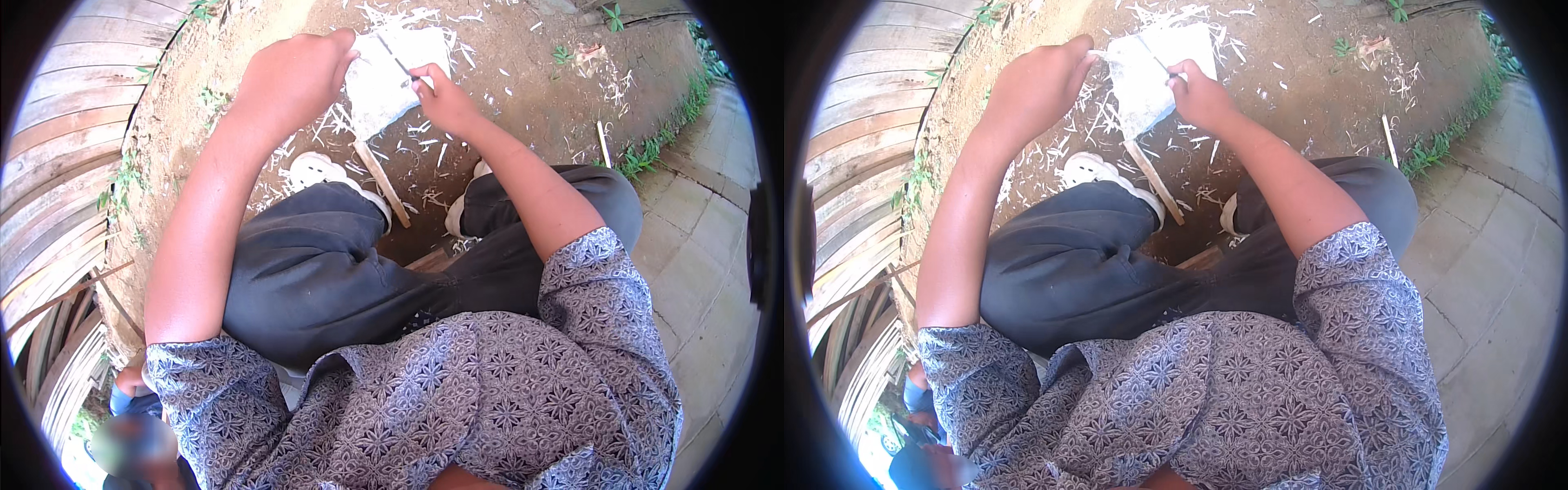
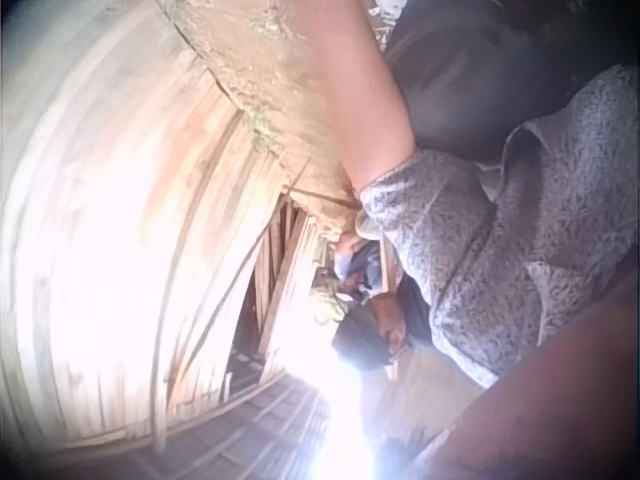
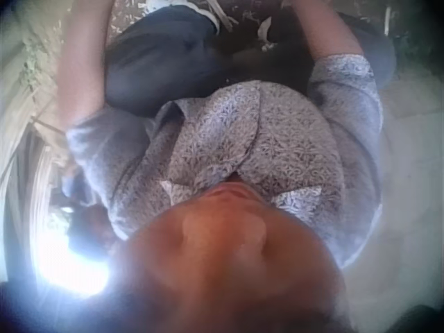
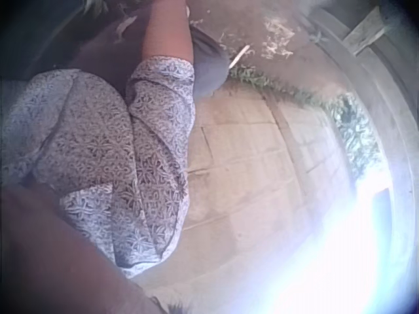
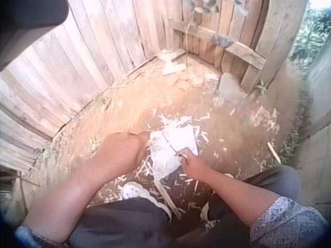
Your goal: The person sits cross-legged on the ground and uses a knife to shave thin strips from a piece of bamboo. The person holds the bamboo with one hand and scrapes the surface with the knife in the other hand, creating a pile of shavings.
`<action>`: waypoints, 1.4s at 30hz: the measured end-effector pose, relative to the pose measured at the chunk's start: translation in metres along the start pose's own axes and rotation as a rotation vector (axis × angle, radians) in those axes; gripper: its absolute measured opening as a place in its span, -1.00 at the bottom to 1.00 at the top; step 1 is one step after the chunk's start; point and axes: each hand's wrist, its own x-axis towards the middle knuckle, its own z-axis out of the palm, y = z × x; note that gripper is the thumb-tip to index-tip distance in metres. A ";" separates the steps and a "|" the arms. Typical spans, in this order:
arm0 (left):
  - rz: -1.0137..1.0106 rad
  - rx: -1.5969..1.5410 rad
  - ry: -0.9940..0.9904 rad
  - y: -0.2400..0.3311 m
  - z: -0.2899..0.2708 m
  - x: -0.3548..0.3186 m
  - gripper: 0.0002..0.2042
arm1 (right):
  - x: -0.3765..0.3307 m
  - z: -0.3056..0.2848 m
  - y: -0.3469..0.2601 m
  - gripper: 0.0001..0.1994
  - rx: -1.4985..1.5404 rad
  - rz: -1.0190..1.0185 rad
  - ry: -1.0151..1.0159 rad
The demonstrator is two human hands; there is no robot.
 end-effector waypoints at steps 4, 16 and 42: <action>0.000 0.020 -0.005 -0.010 0.000 -0.007 -0.80 | 0.001 -0.007 -0.035 -0.67 0.234 -0.085 0.196; 0.011 0.042 -0.013 -0.011 0.000 -0.010 -0.82 | -0.013 0.019 -0.023 -0.69 0.159 -0.246 0.197; 0.061 0.066 0.009 -0.005 -0.004 -0.009 -0.78 | -0.038 -0.010 -0.081 -0.66 0.395 -0.411 0.393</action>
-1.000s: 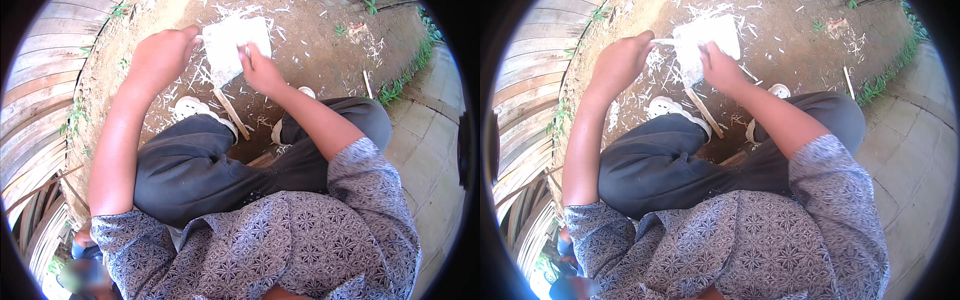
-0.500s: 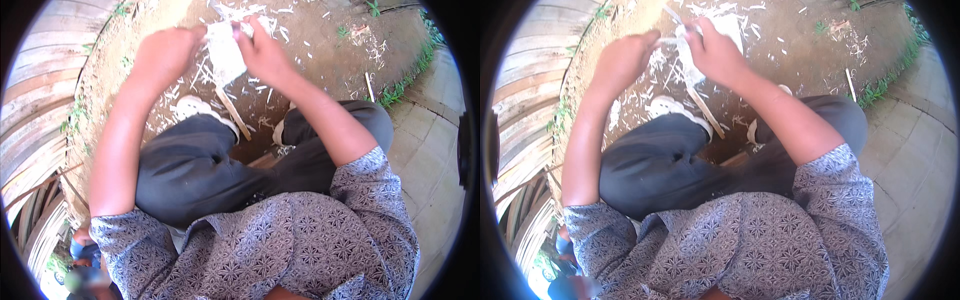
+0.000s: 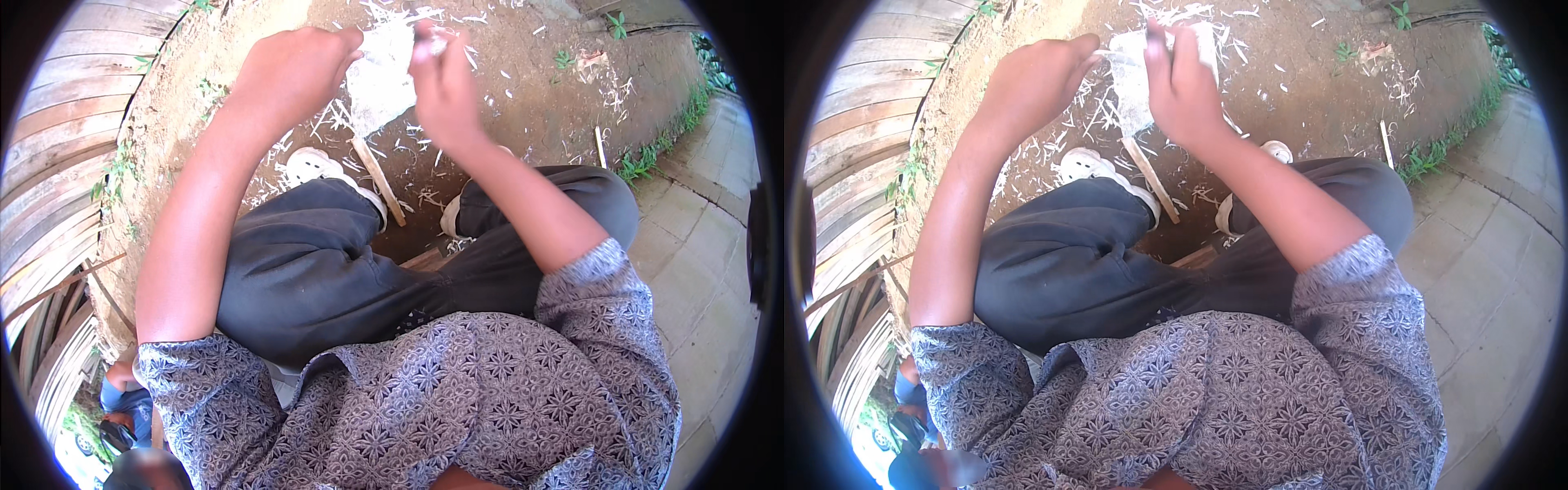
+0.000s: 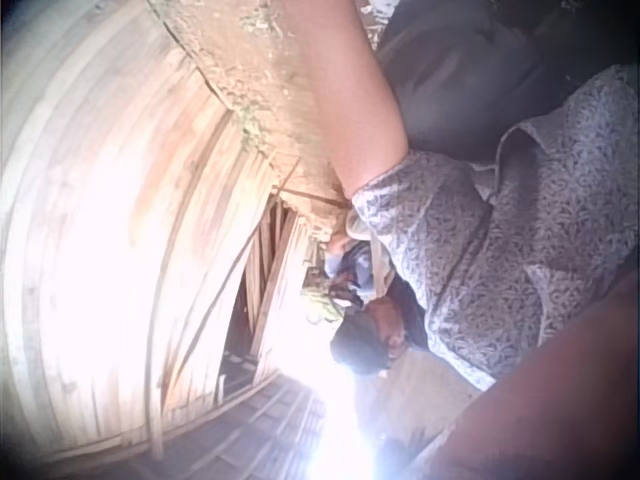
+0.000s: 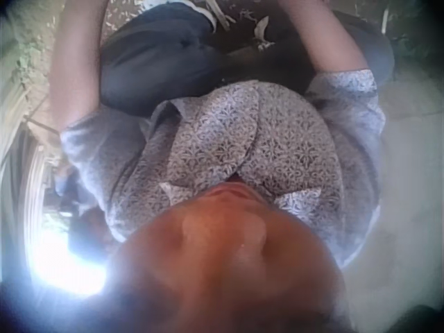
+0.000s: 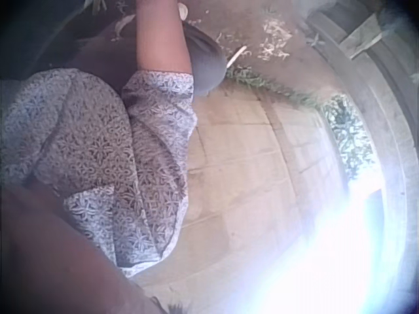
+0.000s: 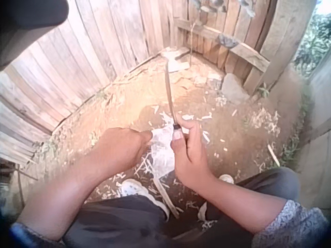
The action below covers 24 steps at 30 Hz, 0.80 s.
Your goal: The person sits cross-legged on the ground and uses a knife to shave thin strips from a piece of bamboo. The person holds the bamboo with one hand and scrapes the surface with the knife in the other hand, creating a pile of shavings.
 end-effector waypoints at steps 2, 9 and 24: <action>0.022 -0.020 0.019 0.003 0.004 0.009 -0.79 | -0.022 -0.003 0.097 -0.66 -0.362 0.156 -0.171; -0.048 -0.009 0.002 -0.006 0.002 -0.005 -0.81 | 0.021 -0.002 -0.017 -0.64 0.145 0.112 -0.108; -0.040 -0.032 0.014 0.003 0.006 0.005 -0.79 | -0.015 -0.005 0.076 -0.64 -0.427 0.219 -0.252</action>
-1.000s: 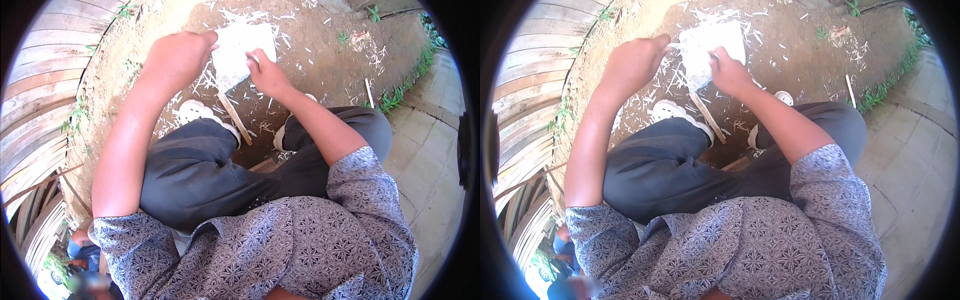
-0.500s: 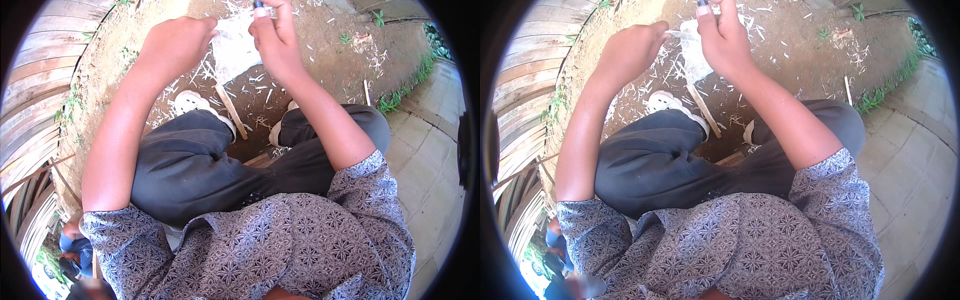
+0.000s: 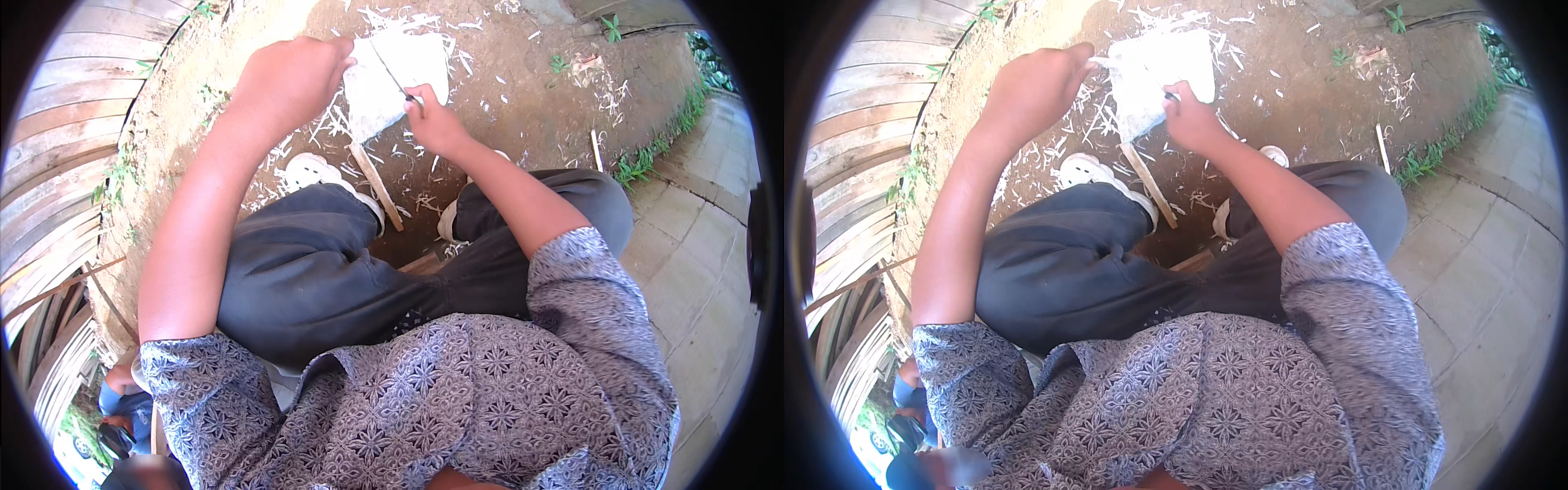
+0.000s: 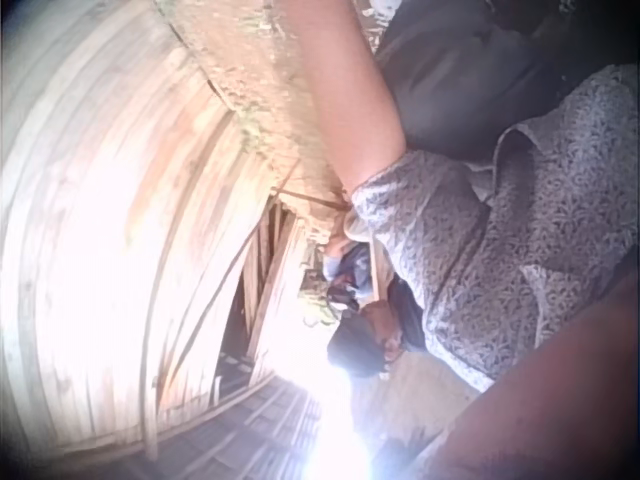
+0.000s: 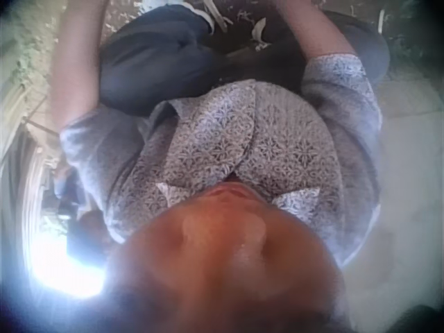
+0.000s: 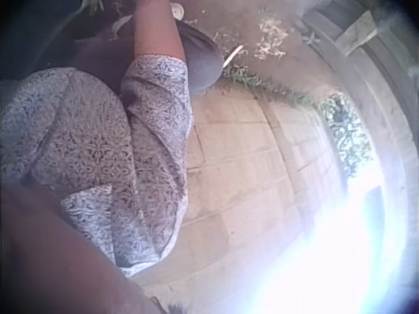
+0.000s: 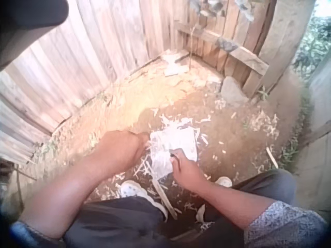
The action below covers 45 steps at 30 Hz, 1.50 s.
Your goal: The person sits cross-legged on the ground and uses a knife to shave thin strips from a piece of bamboo. The person holds the bamboo with one hand and scrapes the surface with the knife in the other hand, creating a pile of shavings.
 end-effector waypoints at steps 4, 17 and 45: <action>-0.030 0.001 -0.029 -0.006 -0.003 -0.005 -0.79 | -0.001 -0.020 -0.055 -0.65 0.206 -0.065 -0.006; -0.006 0.033 -0.029 -0.007 -0.002 -0.008 -0.80 | 0.010 -0.027 -0.063 -0.66 0.249 -0.028 0.067; -0.079 -0.056 -0.160 -0.006 0.002 -0.012 -0.76 | 0.011 0.007 0.012 -0.74 -0.064 0.095 -0.121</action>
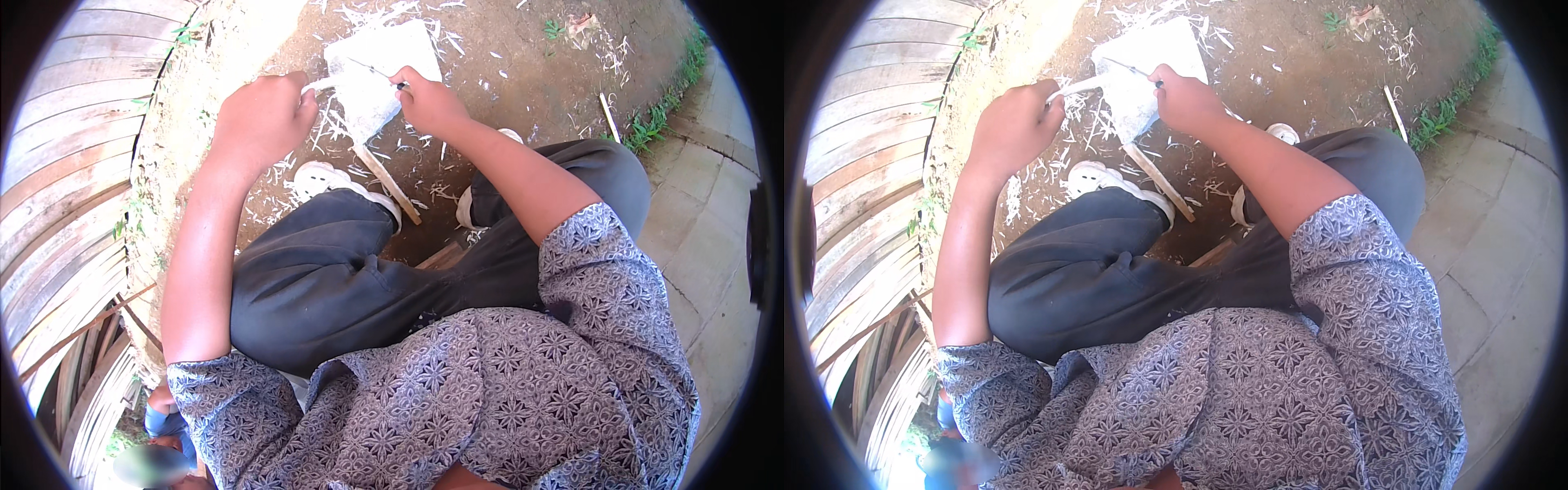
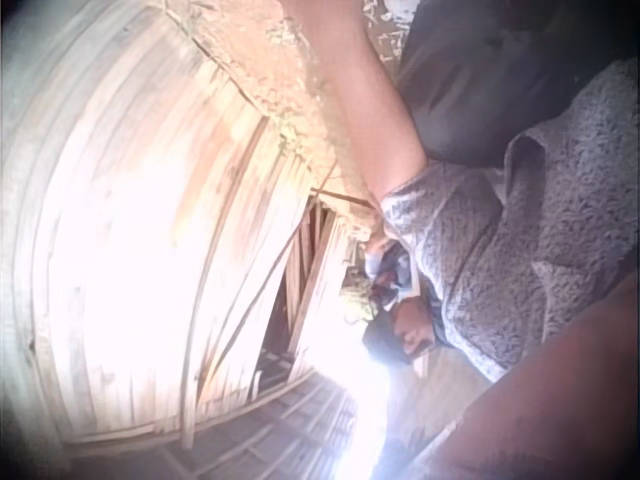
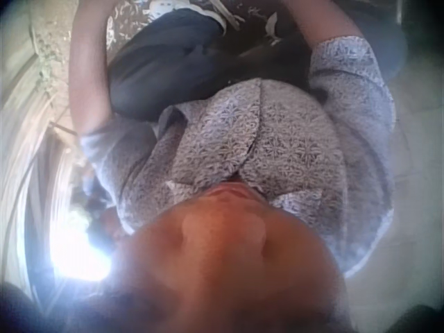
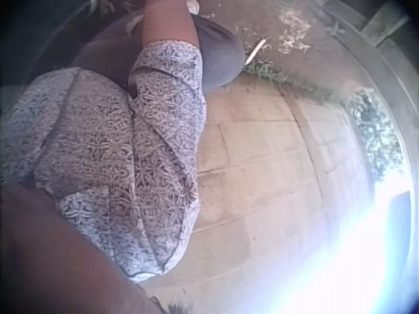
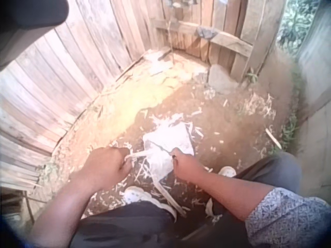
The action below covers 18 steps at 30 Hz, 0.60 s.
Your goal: The person sits cross-legged on the ground and uses a knife to shave thin strips from a piece of bamboo. The person holds the bamboo with one hand and scrapes the surface with the knife in the other hand, creating a pile of shavings.
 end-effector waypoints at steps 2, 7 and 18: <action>0.006 0.003 0.004 -0.003 0.003 0.001 -0.75 | -0.004 -0.010 -0.021 -0.74 0.105 0.043 0.004; 0.017 0.011 0.013 -0.004 0.002 0.003 -0.71 | -0.012 -0.034 -0.075 -0.76 0.407 -0.184 0.074; -0.002 -0.090 0.252 -0.005 0.016 0.014 -0.83 | 0.012 0.004 0.029 -0.72 0.108 0.090 -0.057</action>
